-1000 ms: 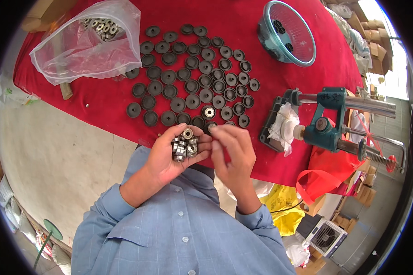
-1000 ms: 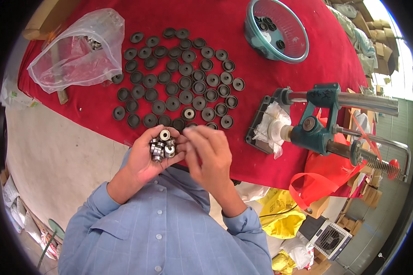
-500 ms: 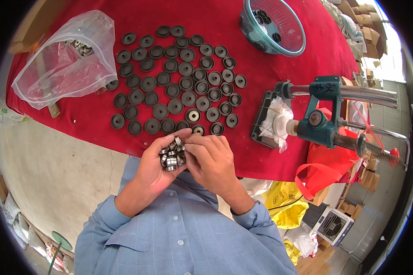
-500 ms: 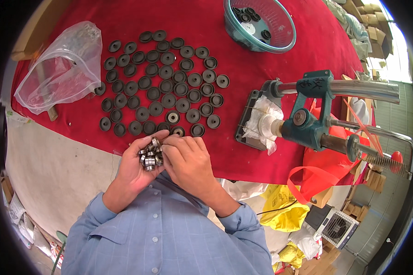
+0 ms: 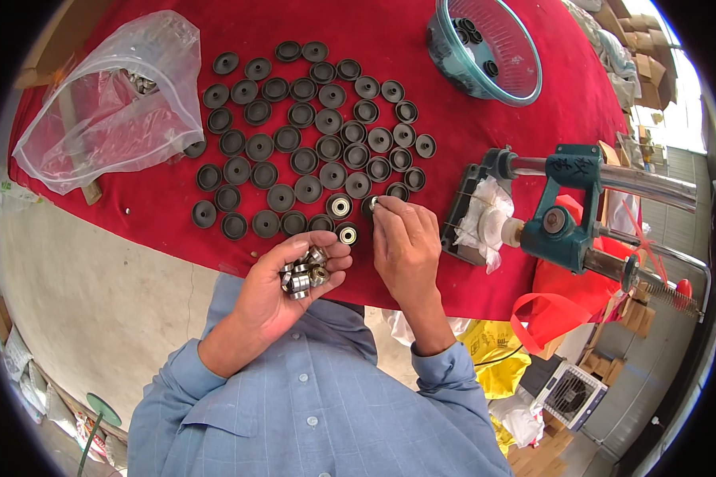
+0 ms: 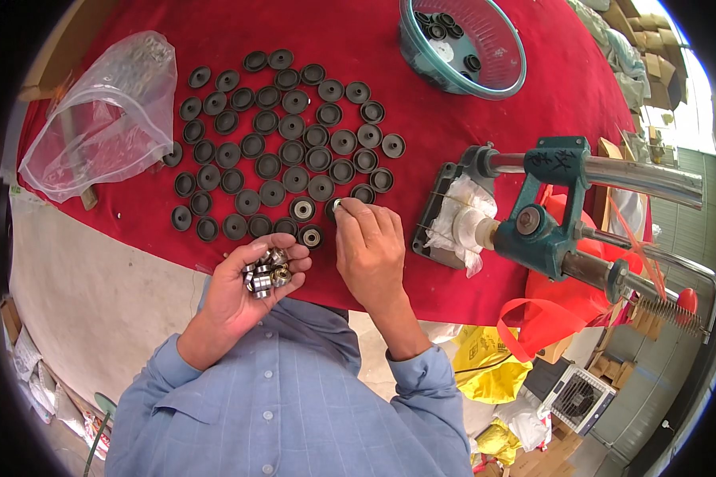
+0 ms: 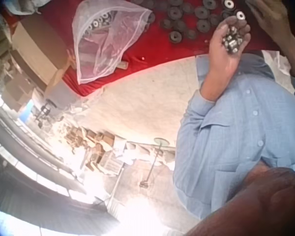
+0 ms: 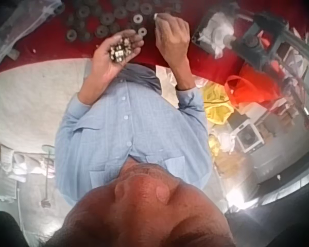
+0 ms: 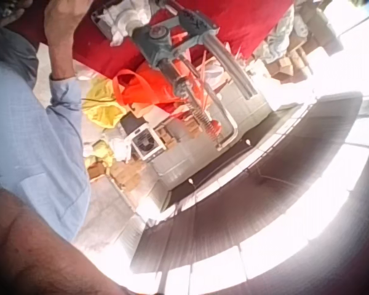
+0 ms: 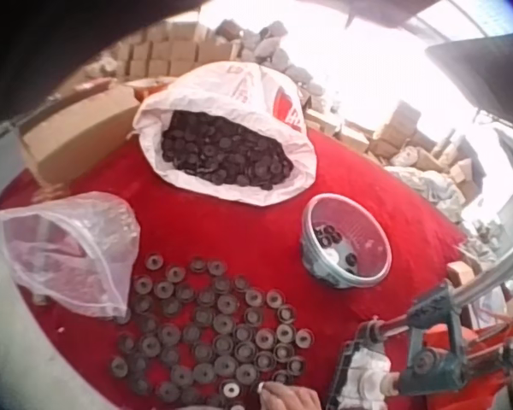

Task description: The person pours dark circular metal discs onto a red table and arranges them in rows. They then pick up small metallic rings from a plastic bag and place one ring into the center of each disc. The person continues this repetitive assembly process, creating a grid of prepared metal parts.

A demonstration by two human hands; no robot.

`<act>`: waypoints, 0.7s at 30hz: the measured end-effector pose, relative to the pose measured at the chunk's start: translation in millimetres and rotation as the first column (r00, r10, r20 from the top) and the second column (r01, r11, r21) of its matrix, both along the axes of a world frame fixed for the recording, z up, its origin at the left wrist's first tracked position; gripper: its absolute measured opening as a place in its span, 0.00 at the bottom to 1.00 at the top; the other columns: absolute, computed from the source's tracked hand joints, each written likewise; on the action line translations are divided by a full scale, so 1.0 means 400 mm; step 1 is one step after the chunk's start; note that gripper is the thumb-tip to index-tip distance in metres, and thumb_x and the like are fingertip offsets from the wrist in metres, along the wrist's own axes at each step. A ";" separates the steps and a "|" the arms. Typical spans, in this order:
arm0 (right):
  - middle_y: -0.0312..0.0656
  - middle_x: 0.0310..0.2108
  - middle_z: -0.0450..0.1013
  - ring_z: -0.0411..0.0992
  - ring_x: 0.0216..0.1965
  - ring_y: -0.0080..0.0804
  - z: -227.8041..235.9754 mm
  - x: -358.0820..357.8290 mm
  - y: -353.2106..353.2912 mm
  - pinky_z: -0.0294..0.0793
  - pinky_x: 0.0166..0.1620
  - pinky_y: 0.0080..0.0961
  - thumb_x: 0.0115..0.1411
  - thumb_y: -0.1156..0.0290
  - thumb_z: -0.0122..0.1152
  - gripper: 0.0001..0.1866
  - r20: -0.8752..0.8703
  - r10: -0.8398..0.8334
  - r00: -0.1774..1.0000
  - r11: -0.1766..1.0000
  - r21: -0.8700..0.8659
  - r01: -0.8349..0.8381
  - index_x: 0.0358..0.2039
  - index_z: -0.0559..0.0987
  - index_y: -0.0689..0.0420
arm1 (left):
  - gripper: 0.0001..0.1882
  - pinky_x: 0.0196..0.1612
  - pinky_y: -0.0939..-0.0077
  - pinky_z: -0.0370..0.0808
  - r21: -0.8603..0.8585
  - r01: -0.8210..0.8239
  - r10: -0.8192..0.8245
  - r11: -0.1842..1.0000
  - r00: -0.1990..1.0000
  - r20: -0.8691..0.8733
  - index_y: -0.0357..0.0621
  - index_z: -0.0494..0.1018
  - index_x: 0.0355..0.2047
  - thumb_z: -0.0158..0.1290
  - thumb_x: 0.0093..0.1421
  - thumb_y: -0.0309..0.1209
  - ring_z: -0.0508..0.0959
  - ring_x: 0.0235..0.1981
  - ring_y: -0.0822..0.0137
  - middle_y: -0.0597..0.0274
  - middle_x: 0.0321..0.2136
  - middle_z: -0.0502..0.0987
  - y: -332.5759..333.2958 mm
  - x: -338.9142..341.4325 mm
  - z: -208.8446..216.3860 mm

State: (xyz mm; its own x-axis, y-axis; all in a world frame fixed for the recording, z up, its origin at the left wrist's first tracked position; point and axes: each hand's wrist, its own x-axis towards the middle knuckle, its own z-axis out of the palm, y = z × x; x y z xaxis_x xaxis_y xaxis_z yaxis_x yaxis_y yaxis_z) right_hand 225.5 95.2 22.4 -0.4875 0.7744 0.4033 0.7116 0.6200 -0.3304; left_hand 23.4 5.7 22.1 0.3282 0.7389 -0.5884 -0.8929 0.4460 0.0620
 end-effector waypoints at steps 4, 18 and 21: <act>0.43 0.49 0.80 0.79 0.45 0.41 -0.004 0.006 -0.004 0.78 0.50 0.40 0.54 0.80 0.68 0.16 0.029 0.035 0.999 0.999 0.005 -0.035 0.45 0.84 0.63 | 0.20 0.62 0.56 0.82 0.045 0.019 -0.020 0.999 1.000 0.017 0.33 0.74 0.60 0.47 0.75 0.34 0.83 0.57 0.53 0.44 0.54 0.82 -0.002 -0.004 -0.005; 0.42 0.52 0.80 0.80 0.48 0.40 0.000 -0.007 -0.048 0.80 0.50 0.39 0.56 0.77 0.68 0.17 0.153 -0.036 0.988 0.997 0.079 0.024 0.47 0.86 0.63 | 0.22 0.63 0.57 0.81 0.054 0.011 -0.011 0.999 1.000 -0.009 0.33 0.73 0.62 0.45 0.76 0.35 0.82 0.59 0.53 0.44 0.56 0.81 -0.003 0.000 -0.001; 0.42 0.52 0.80 0.80 0.48 0.40 -0.001 -0.006 -0.047 0.79 0.50 0.40 0.56 0.77 0.68 0.17 0.145 -0.036 0.989 0.996 0.086 0.024 0.47 0.86 0.63 | 0.22 0.63 0.57 0.81 0.040 0.025 -0.024 0.999 0.999 -0.024 0.32 0.73 0.63 0.44 0.77 0.35 0.82 0.59 0.53 0.44 0.57 0.80 -0.002 -0.001 0.003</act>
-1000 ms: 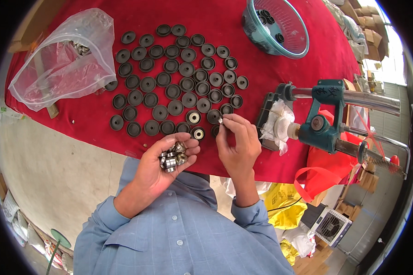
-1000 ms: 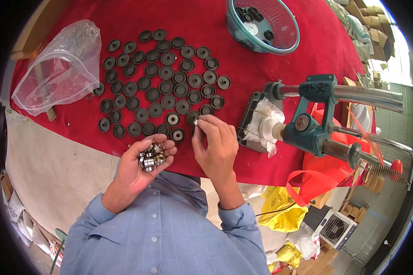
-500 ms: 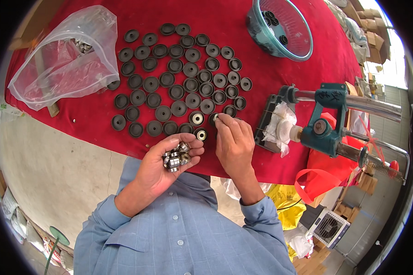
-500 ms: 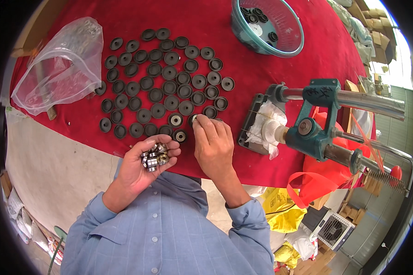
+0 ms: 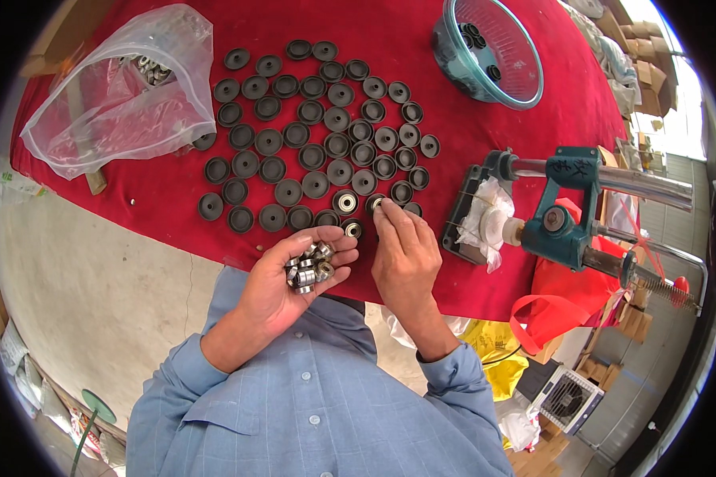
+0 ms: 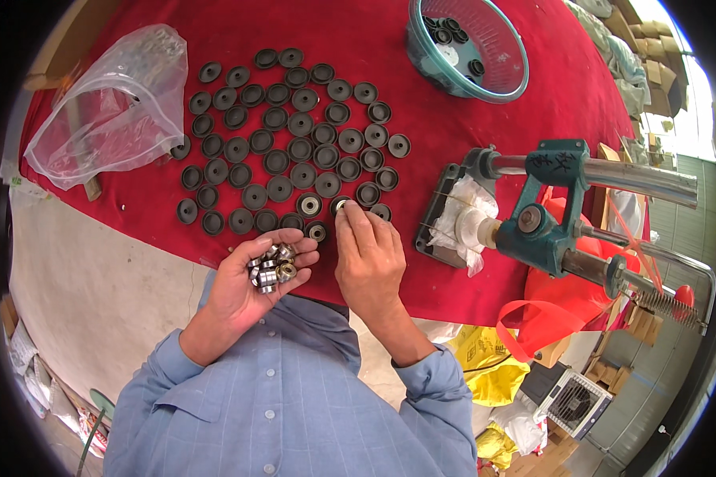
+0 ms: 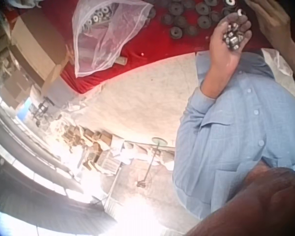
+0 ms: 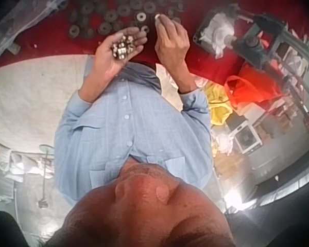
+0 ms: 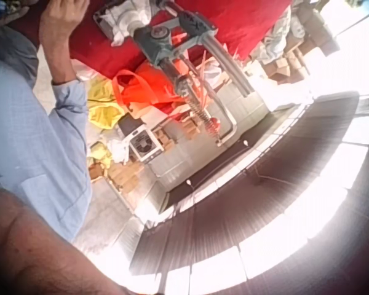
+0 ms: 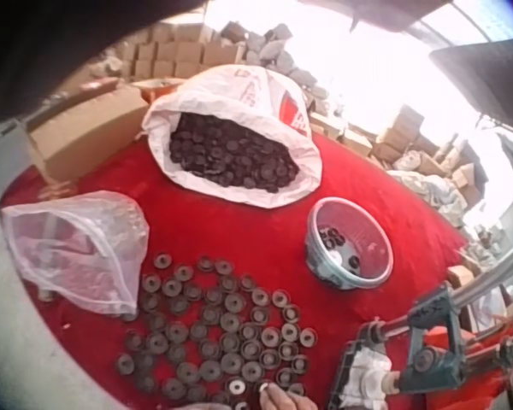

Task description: The person pours dark circular metal discs onto a red table and arranges them in rows. They then pick up small metallic rings from a plastic bag and place one ring into the center of each disc. The person continues this repetitive assembly process, creating a grid of prepared metal parts.

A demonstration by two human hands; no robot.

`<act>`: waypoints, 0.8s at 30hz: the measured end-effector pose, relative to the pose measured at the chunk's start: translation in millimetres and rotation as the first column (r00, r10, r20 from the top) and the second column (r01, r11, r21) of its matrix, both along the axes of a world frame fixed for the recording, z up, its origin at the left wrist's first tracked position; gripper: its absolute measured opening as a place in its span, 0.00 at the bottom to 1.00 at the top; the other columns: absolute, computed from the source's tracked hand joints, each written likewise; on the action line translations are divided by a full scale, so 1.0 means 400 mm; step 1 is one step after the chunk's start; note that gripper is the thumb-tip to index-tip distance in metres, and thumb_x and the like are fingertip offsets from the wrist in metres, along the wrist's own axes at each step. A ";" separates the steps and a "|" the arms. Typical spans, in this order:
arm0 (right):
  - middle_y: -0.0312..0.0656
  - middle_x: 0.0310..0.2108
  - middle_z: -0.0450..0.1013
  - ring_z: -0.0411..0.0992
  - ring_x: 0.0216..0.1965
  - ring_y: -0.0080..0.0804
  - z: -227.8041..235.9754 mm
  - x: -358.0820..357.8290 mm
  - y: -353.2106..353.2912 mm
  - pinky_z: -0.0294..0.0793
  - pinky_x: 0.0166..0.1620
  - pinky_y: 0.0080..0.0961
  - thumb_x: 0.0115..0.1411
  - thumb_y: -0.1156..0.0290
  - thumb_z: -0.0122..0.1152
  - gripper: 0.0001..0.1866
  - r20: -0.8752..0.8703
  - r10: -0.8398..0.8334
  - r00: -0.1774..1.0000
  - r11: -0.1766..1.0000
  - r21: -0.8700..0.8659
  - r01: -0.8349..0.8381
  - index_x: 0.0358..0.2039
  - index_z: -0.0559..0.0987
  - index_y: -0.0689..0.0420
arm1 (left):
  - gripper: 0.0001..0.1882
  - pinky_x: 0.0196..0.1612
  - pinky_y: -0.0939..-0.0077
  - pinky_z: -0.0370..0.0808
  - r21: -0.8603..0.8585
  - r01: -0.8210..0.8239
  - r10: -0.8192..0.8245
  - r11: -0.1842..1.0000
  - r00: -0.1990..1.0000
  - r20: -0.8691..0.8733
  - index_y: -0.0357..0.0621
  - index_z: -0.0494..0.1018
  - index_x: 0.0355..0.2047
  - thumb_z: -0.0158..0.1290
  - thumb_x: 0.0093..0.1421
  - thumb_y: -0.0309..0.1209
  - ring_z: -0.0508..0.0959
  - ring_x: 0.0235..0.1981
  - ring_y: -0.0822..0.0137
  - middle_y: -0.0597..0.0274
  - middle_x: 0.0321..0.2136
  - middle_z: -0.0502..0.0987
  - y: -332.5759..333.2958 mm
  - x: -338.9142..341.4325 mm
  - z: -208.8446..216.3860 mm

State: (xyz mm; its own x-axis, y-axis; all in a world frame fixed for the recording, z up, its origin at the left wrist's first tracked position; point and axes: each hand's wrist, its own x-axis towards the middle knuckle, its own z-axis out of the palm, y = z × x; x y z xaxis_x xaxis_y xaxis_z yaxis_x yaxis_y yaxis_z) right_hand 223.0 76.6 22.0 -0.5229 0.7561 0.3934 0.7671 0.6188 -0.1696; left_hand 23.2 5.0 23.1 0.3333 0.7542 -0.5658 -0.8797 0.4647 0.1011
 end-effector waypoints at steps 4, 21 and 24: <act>0.41 0.50 0.81 0.79 0.48 0.39 0.003 -0.005 0.002 0.77 0.52 0.42 0.55 0.77 0.66 0.16 0.023 -0.003 1.000 1.000 -0.001 0.003 0.46 0.86 0.63 | 0.23 0.64 0.56 0.80 0.020 -0.007 0.007 1.000 1.000 0.022 0.32 0.72 0.63 0.43 0.77 0.35 0.81 0.60 0.53 0.44 0.58 0.80 -0.008 -0.001 -0.011; 0.45 0.45 0.79 0.78 0.43 0.44 0.060 -0.046 -0.071 0.76 0.44 0.39 0.57 0.78 0.72 0.21 -0.360 0.050 0.932 0.921 -0.343 -0.182 0.53 0.84 0.58 | 0.26 0.66 0.53 0.79 0.013 -0.003 0.002 1.000 1.000 0.023 0.33 0.69 0.68 0.41 0.75 0.35 0.79 0.63 0.57 0.49 0.65 0.76 -0.003 0.008 -0.022; 0.44 0.43 0.77 0.77 0.41 0.42 0.034 -0.051 -0.075 0.74 0.42 0.37 0.57 0.77 0.72 0.20 -0.386 0.057 0.921 0.924 -0.330 -0.195 0.51 0.84 0.59 | 0.27 0.66 0.53 0.79 0.026 0.047 -0.048 0.999 0.999 0.001 0.33 0.68 0.69 0.42 0.75 0.36 0.80 0.61 0.58 0.51 0.62 0.77 0.003 0.008 -0.006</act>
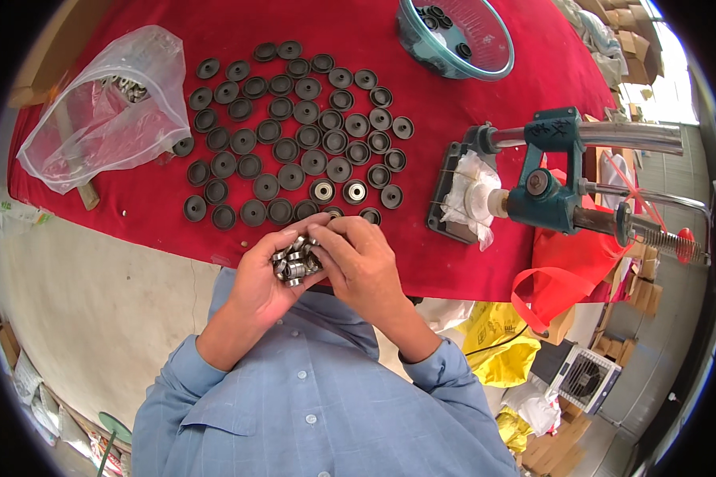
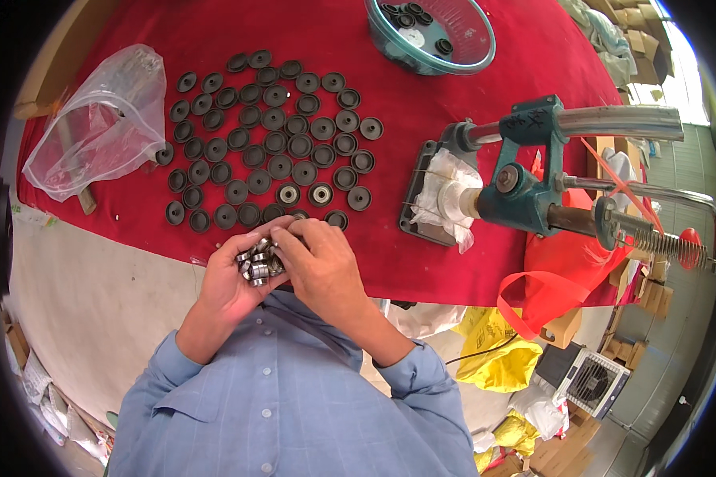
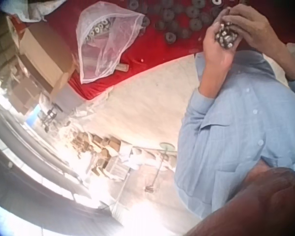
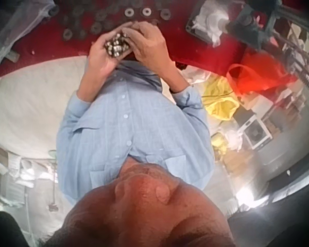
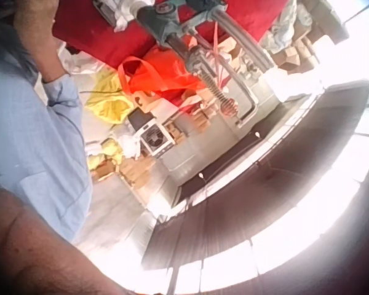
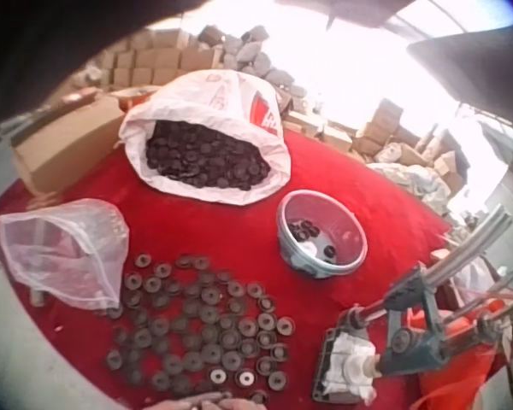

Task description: The person pours dark circular metal discs onto a red table and arranges them in rows. They then pick up small metallic rings from a plastic bag and place one ring into the center of each disc. The person continues this repetitive assembly process, creating a grid of prepared metal parts.

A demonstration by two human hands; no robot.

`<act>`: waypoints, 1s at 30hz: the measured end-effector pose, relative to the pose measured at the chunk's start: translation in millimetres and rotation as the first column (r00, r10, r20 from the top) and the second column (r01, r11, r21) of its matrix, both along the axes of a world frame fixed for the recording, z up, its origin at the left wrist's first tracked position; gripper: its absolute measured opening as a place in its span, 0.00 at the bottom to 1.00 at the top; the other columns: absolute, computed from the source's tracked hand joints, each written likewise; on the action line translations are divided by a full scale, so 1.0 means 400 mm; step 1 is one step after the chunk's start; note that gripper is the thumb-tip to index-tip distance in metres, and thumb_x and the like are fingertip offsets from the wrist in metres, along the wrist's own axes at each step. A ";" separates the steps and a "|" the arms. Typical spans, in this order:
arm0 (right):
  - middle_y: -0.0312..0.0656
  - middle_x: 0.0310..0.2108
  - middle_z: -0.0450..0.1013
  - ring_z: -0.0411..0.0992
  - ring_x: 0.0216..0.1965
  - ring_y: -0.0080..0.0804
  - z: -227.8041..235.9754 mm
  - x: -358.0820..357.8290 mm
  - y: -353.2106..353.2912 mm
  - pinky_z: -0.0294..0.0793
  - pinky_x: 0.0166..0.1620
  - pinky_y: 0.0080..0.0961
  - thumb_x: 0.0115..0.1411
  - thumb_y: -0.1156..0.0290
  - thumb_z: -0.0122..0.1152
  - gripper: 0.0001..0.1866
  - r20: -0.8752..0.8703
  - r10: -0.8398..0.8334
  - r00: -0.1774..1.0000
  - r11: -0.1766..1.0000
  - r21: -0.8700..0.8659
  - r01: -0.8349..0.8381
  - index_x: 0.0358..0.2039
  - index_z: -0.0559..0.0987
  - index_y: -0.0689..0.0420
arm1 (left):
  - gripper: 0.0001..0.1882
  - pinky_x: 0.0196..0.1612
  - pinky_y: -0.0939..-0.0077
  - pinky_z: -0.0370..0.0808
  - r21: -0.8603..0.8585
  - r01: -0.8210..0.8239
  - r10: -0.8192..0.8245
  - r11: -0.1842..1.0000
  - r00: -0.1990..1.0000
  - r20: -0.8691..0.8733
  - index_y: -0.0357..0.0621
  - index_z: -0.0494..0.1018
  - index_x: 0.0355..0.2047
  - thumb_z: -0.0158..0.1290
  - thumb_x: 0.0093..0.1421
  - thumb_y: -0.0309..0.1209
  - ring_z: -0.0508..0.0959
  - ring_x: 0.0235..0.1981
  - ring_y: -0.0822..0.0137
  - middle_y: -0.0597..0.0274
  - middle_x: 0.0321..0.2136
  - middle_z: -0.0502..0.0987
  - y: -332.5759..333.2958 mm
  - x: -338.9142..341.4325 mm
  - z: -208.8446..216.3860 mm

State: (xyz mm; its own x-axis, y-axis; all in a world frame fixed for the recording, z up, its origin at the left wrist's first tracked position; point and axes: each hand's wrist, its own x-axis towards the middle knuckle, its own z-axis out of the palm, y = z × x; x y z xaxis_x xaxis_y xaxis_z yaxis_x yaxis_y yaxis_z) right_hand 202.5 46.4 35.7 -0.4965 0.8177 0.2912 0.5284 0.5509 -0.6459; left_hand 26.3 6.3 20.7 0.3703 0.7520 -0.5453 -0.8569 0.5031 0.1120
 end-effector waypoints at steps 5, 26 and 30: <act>0.44 0.43 0.80 0.81 0.39 0.41 0.015 0.021 0.006 0.81 0.40 0.35 0.55 0.79 0.76 0.14 -0.129 -0.113 0.985 0.991 -0.089 0.102 0.43 0.86 0.59 | 0.28 0.66 0.54 0.79 0.006 0.007 -0.008 1.000 1.000 0.030 0.32 0.67 0.69 0.42 0.75 0.37 0.79 0.63 0.55 0.46 0.63 0.77 0.002 -0.004 -0.003; 0.44 0.53 0.77 0.75 0.54 0.47 -0.065 0.122 0.018 0.73 0.57 0.41 0.56 0.83 0.63 0.25 0.347 -0.407 0.845 0.891 0.356 0.283 0.56 0.83 0.61 | 0.24 0.66 0.50 0.79 -0.029 -0.042 0.046 0.999 0.982 0.185 0.29 0.71 0.64 0.41 0.77 0.36 0.79 0.63 0.48 0.41 0.61 0.78 -0.003 -0.022 -0.014; 0.43 0.57 0.76 0.72 0.59 0.47 -0.060 0.112 0.024 0.68 0.60 0.42 0.55 0.83 0.61 0.29 0.354 -0.423 0.834 0.899 0.276 0.339 0.60 0.82 0.58 | 0.24 0.63 0.49 0.82 -0.096 -0.051 0.061 0.994 0.993 0.101 0.29 0.71 0.63 0.42 0.76 0.35 0.78 0.64 0.44 0.37 0.62 0.76 0.001 -0.011 -0.002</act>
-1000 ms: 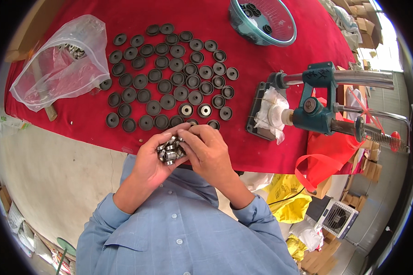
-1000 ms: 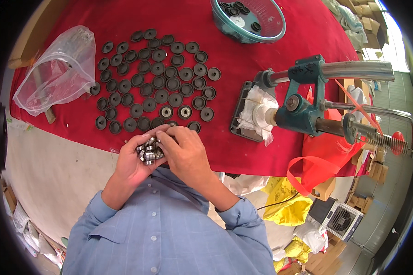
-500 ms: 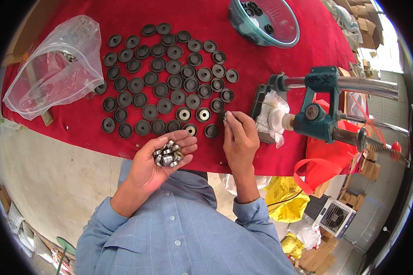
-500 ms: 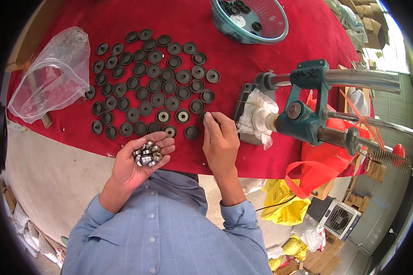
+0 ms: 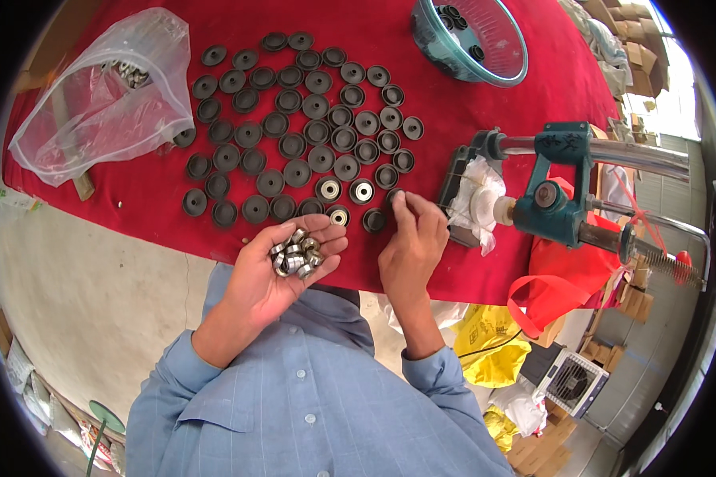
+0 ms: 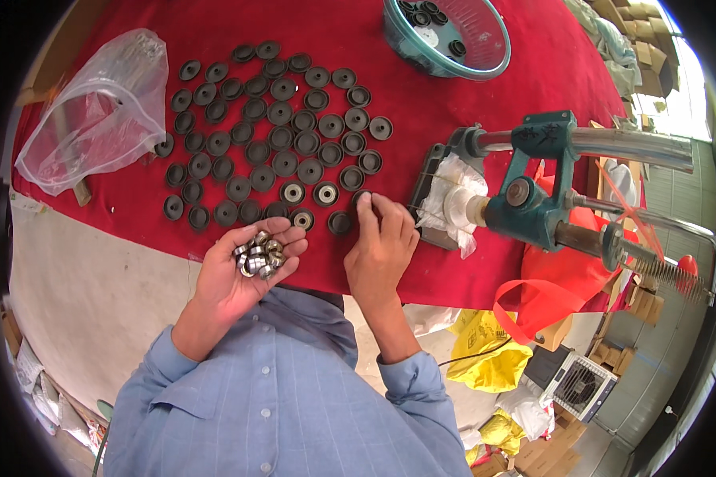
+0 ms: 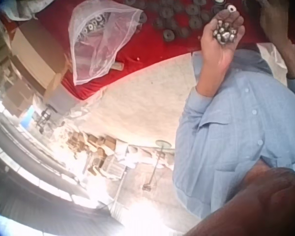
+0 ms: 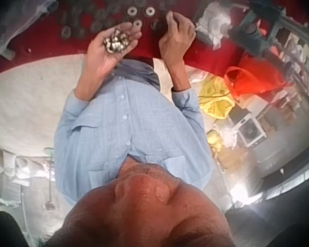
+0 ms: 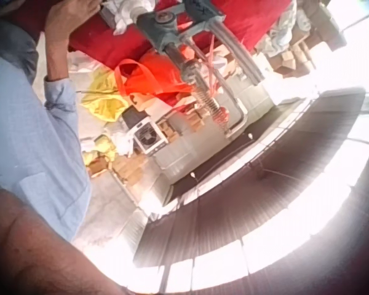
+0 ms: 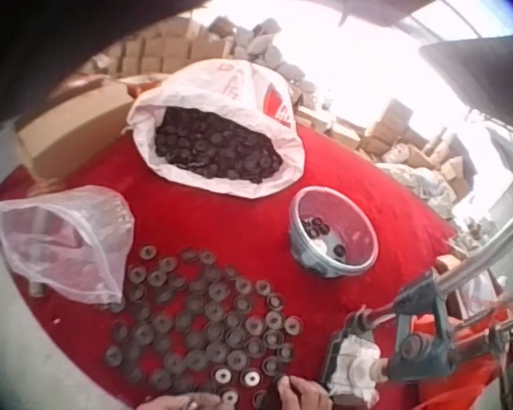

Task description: The person pours dark circular metal discs onto a red table and arranges them in rows. They then pick up small metallic rings from a plastic bag and place one ring into the center of each disc. The person continues this repetitive assembly process, creating a grid of prepared metal parts.

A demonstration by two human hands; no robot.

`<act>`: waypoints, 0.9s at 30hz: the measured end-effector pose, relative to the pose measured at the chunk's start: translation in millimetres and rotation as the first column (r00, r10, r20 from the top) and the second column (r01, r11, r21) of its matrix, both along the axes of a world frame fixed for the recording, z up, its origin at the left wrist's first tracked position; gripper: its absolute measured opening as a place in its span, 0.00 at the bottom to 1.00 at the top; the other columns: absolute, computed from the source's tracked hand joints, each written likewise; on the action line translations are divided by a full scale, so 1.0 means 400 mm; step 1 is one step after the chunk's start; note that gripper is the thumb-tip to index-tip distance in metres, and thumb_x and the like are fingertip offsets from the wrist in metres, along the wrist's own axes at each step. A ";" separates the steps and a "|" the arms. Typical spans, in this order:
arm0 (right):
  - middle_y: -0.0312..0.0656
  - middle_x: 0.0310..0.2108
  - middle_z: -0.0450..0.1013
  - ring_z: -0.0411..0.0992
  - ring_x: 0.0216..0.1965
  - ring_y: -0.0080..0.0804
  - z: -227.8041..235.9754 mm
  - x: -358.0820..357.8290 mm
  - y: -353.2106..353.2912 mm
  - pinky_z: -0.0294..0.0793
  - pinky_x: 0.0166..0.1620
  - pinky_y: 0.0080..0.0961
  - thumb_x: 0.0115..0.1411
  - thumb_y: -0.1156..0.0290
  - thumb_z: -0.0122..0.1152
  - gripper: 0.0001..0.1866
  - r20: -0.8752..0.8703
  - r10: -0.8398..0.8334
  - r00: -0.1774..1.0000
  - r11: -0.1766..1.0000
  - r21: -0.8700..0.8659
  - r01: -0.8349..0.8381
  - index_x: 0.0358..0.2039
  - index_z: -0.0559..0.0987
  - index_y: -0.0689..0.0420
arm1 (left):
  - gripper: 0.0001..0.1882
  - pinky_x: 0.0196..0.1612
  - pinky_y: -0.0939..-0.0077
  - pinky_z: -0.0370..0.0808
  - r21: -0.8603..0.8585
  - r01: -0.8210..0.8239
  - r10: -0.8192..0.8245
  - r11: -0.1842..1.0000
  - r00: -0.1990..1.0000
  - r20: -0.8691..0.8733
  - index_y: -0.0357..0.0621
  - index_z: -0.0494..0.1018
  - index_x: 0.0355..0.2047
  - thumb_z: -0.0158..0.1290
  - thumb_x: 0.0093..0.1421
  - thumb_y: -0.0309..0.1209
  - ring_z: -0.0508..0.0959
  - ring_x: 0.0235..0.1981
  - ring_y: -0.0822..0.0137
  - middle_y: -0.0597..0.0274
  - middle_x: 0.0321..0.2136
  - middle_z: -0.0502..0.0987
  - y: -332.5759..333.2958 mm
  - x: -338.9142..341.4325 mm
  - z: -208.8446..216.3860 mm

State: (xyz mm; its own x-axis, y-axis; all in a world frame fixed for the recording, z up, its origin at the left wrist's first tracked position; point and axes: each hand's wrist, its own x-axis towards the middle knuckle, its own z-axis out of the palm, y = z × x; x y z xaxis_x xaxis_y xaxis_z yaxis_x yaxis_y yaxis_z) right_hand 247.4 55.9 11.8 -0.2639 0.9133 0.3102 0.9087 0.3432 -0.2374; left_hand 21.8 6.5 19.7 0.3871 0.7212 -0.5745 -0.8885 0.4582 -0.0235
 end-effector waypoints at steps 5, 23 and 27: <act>0.48 0.58 0.75 0.71 0.60 0.50 -0.007 0.009 -0.016 0.69 0.63 0.44 0.58 0.87 0.58 0.28 -0.213 -0.014 0.977 1.000 -0.025 0.008 0.60 0.81 0.59 | 0.24 0.69 0.46 0.75 0.018 -0.071 0.070 0.997 0.995 0.065 0.28 0.71 0.63 0.42 0.76 0.35 0.75 0.67 0.44 0.37 0.64 0.75 -0.008 -0.005 0.014; 0.45 0.43 0.78 0.80 0.42 0.45 0.075 -0.227 -0.131 0.82 0.43 0.38 0.56 0.80 0.72 0.17 -0.505 0.420 0.754 0.821 -0.144 -0.553 0.46 0.81 0.61 | 0.20 0.75 0.45 0.66 -0.040 -0.363 0.366 0.931 0.924 0.115 0.27 0.73 0.57 0.43 0.73 0.30 0.73 0.68 0.43 0.34 0.62 0.75 -0.139 -0.056 -0.005; 0.44 0.42 0.79 0.81 0.40 0.44 0.080 -0.252 -0.107 0.81 0.40 0.37 0.57 0.77 0.74 0.17 -0.452 0.469 0.759 0.807 -0.131 -0.576 0.46 0.81 0.59 | 0.20 0.74 0.45 0.67 -0.047 -0.372 0.375 0.927 0.921 0.109 0.28 0.74 0.57 0.43 0.73 0.30 0.73 0.67 0.44 0.35 0.62 0.75 -0.143 -0.079 0.000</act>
State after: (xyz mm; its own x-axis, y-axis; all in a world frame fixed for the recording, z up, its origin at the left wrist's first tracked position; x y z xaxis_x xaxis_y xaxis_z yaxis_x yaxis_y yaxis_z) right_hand 146.6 13.0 43.6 -0.6327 0.7246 0.2733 0.4198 0.6175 -0.6651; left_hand -10.0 -50.8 19.8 0.1563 0.8124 -0.5618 -0.9857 0.0917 -0.1417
